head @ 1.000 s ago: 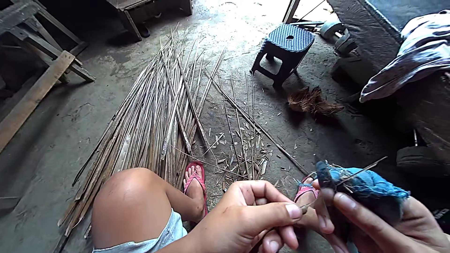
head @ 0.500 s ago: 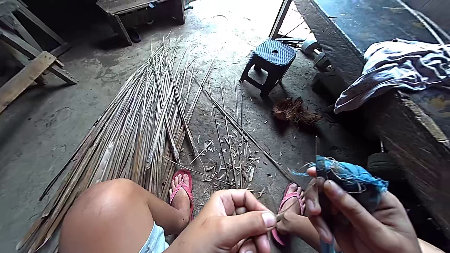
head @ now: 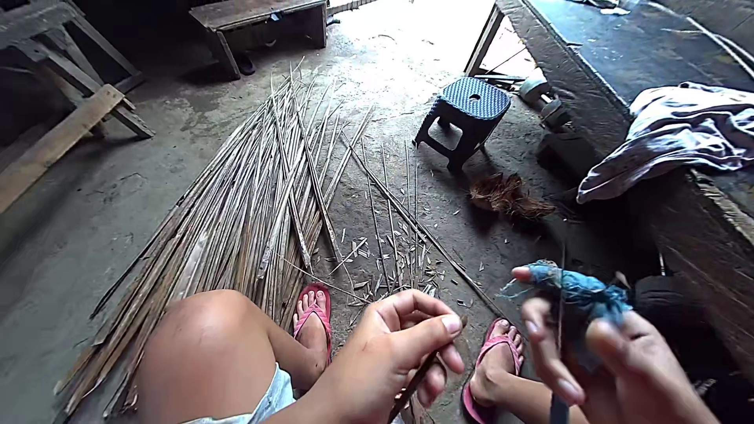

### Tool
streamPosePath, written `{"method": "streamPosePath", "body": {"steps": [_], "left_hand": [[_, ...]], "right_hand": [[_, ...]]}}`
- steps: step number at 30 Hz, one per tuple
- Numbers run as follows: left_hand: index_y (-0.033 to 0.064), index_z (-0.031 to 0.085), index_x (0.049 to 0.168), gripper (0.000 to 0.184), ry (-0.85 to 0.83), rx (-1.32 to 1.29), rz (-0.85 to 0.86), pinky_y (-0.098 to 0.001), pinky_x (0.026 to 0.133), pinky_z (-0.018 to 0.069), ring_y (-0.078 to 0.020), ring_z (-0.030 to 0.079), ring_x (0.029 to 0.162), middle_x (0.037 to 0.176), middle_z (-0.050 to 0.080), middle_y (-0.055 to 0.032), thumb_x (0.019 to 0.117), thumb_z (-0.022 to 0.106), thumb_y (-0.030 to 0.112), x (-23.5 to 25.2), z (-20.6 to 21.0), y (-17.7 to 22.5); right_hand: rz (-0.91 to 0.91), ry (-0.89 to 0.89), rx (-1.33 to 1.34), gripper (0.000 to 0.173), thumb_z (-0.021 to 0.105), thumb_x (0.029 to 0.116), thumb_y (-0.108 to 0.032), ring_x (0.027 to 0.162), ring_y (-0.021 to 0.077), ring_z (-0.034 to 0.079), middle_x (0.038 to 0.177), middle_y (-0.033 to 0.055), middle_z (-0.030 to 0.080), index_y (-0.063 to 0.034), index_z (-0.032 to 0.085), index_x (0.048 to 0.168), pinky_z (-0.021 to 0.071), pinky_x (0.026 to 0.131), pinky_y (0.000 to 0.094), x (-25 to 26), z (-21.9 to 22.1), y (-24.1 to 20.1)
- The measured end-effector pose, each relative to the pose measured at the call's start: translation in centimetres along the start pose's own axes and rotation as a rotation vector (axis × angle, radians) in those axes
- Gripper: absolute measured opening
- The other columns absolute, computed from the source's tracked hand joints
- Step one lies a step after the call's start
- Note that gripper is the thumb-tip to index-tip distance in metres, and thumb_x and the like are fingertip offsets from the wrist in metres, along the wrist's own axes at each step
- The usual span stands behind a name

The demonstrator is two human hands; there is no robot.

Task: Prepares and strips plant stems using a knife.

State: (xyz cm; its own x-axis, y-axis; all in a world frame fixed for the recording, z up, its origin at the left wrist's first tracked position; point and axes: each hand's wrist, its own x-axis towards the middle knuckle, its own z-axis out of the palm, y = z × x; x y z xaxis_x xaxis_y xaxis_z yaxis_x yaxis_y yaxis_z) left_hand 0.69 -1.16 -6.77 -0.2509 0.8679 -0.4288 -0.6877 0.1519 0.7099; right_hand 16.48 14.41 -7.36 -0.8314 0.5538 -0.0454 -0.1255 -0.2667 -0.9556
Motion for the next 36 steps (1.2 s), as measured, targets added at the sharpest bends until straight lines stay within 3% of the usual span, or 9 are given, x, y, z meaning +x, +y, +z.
{"method": "streamPosePath", "body": {"steps": [2,4,8,14,19,25,28,31,36], "left_hand": [[0.0089,0.060,0.100,0.014,0.001,0.007,-0.018,-0.0104,0.049,0.0478,0.0034,0.058,0.052,0.071,0.067,0.0041,0.1052,0.048,0.003,0.2,0.3,-0.1],[0.0075,0.061,0.099,0.015,-0.010,0.012,-0.038,-0.0105,0.050,0.0480,0.0034,0.059,0.053,0.071,0.068,0.0036,0.1049,0.048,0.002,0.3,0.7,-0.3],[0.0047,0.065,0.099,0.016,-0.024,0.038,-0.014,-0.0106,0.050,0.0489,0.0037,0.061,0.055,0.074,0.071,0.0024,0.1044,0.050,0.001,0.4,1.3,-0.6],[0.0040,0.066,0.098,0.018,-0.075,0.088,0.014,-0.0139,0.057,0.0547,0.0007,0.067,0.062,0.080,0.074,0.0018,0.1049,0.049,0.002,0.5,1.2,-1.1],[0.0073,0.068,0.099,0.019,-0.190,0.146,-0.092,-0.0166,0.062,0.0576,-0.0007,0.069,0.068,0.083,0.074,0.0040,0.1032,0.050,0.002,0.2,0.2,-0.8],[0.0053,0.070,0.098,0.019,-0.166,0.091,-0.108,-0.0177,0.063,0.0593,-0.0028,0.071,0.070,0.084,0.075,0.0018,0.0998,0.054,-0.004,0.4,-0.1,-0.9],[0.0040,0.069,0.099,0.015,-0.093,0.113,-0.009,-0.0184,0.063,0.0595,-0.0033,0.071,0.070,0.084,0.074,0.0015,0.0985,0.057,-0.005,0.6,0.3,-0.9],[0.0033,0.068,0.099,0.013,-0.064,0.167,0.068,-0.0190,0.064,0.0596,-0.0028,0.070,0.071,0.083,0.073,0.0028,0.0968,0.059,-0.005,0.7,0.6,-1.0],[0.0062,0.065,0.093,0.016,-0.056,0.109,-0.020,-0.0163,0.058,0.0568,-0.0010,0.068,0.064,0.077,0.071,0.0033,0.1033,0.054,0.002,0.7,1.1,-0.9]], "right_hand": [[-0.030,0.017,0.003,0.047,0.077,0.0891,-0.020,0.059,-0.0034,0.059,0.100,-0.0079,0.072,-0.0082,0.057,0.130,0.0508,0.050,0.0146,-0.5,1.3,0.9],[-0.041,0.094,-0.005,0.042,0.073,0.0876,0.000,0.057,-0.0032,0.059,0.102,-0.0031,0.076,-0.0062,0.055,0.125,0.0490,0.048,0.0138,-0.6,2.5,1.3],[-0.046,0.131,0.014,0.039,0.067,0.0862,0.009,0.054,-0.0014,0.060,0.093,0.0001,0.078,-0.0019,0.058,0.122,0.0481,0.046,0.0136,-0.4,3.0,1.5],[-0.016,0.212,0.048,0.035,0.065,0.0865,0.010,0.049,-0.0017,0.057,0.082,-0.0021,0.075,-0.0032,0.059,0.119,0.0465,0.043,0.0134,0.0,2.4,1.1],[-0.091,0.282,0.050,0.033,0.061,0.0871,0.008,0.047,-0.0028,0.054,0.078,-0.0038,0.073,-0.0049,0.060,0.117,0.0434,0.042,0.0112,1.0,0.0,-0.1],[-0.044,0.238,0.094,0.029,0.058,0.0937,0.004,0.049,-0.0021,0.057,0.084,0.0005,0.076,-0.0037,0.055,0.122,0.0451,0.044,0.0112,0.8,0.1,0.6],[0.014,0.151,0.055,0.035,0.068,0.0890,0.000,0.051,-0.0023,0.058,0.084,-0.0015,0.076,-0.0050,0.058,0.122,0.0467,0.046,0.0130,0.0,1.3,1.6],[0.048,0.163,0.035,0.035,0.067,0.0855,0.006,0.049,-0.0028,0.056,0.083,-0.0022,0.075,-0.0032,0.061,0.119,0.0456,0.044,0.0127,-0.4,2.3,1.8],[0.009,0.248,0.029,0.037,0.063,0.0826,0.011,0.046,-0.0023,0.055,0.077,-0.0010,0.075,-0.0025,0.061,0.117,0.0437,0.041,0.0119,0.4,1.7,1.4]]}}
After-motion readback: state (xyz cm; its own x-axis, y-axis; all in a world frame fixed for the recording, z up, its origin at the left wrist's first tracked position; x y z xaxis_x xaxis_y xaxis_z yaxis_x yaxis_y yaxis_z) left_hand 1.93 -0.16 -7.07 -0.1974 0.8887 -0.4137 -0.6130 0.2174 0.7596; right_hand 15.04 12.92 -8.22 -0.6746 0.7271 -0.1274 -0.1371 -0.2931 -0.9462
